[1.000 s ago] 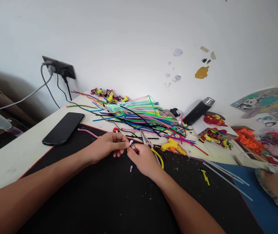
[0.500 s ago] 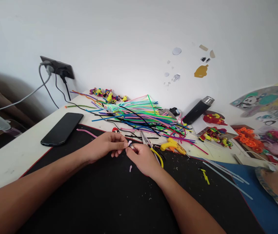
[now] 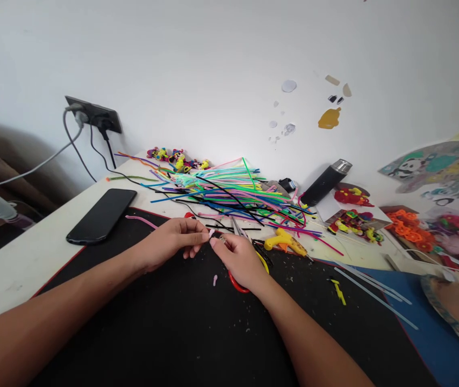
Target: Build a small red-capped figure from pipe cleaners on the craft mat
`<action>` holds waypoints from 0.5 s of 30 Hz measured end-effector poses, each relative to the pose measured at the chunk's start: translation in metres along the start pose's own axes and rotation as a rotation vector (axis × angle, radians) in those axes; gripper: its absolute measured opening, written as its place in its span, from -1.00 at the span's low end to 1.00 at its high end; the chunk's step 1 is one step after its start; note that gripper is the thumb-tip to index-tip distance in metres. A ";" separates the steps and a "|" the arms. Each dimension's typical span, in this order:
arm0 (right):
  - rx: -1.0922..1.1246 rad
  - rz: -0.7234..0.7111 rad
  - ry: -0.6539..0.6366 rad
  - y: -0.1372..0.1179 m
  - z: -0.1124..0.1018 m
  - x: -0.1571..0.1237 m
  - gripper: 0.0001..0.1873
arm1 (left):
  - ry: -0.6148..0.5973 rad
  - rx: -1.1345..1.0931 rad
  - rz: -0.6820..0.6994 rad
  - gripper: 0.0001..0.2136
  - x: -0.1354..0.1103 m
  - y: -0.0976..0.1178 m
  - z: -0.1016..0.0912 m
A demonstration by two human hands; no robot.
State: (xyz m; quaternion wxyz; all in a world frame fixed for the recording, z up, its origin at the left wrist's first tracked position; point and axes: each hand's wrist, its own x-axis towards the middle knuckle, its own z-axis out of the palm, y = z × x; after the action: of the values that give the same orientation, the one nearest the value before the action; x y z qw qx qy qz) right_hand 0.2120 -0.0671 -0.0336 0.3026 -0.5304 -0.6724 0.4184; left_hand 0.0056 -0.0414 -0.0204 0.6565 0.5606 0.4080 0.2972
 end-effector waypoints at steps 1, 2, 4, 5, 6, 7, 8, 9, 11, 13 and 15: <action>-0.008 0.007 0.006 0.000 0.000 0.000 -0.50 | -0.003 0.003 -0.001 -0.64 0.000 0.000 0.000; -0.012 0.013 0.002 0.000 0.000 0.000 -0.51 | -0.006 0.004 -0.003 -0.64 0.000 0.000 0.000; -0.016 0.014 -0.012 0.000 0.001 0.000 -0.53 | -0.011 0.004 -0.005 -0.66 0.000 0.000 0.000; -0.018 0.009 -0.015 -0.001 0.002 0.000 -0.55 | -0.014 0.005 -0.004 -0.66 0.000 0.000 0.000; -0.022 0.005 -0.018 -0.001 0.003 0.000 -0.55 | -0.019 0.006 -0.003 -0.67 0.000 0.000 0.000; -0.028 0.003 -0.021 -0.001 0.004 0.000 -0.56 | -0.027 0.008 -0.002 -0.67 0.000 0.000 0.000; -0.036 0.004 -0.019 -0.001 0.004 0.000 -0.57 | -0.033 0.011 -0.001 -0.67 0.000 0.000 0.001; -0.047 0.008 -0.017 -0.001 0.005 0.000 -0.58 | -0.038 0.016 -0.001 -0.67 -0.001 0.000 0.001; -0.068 0.021 -0.013 -0.001 0.005 -0.001 -0.59 | -0.042 0.029 -0.002 -0.66 -0.001 0.001 0.002; -0.080 0.034 -0.010 -0.002 0.006 -0.001 -0.60 | -0.042 0.040 -0.006 -0.65 -0.001 0.002 0.003; -0.083 0.047 -0.009 -0.003 0.006 -0.001 -0.60 | -0.046 0.050 -0.008 -0.64 -0.001 0.002 0.003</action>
State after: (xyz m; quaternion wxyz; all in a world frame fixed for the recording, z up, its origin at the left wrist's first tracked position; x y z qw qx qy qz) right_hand 0.2060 -0.0693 -0.0339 0.2672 -0.5562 -0.6778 0.3997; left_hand 0.0081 -0.0438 -0.0176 0.6528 0.5819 0.4021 0.2712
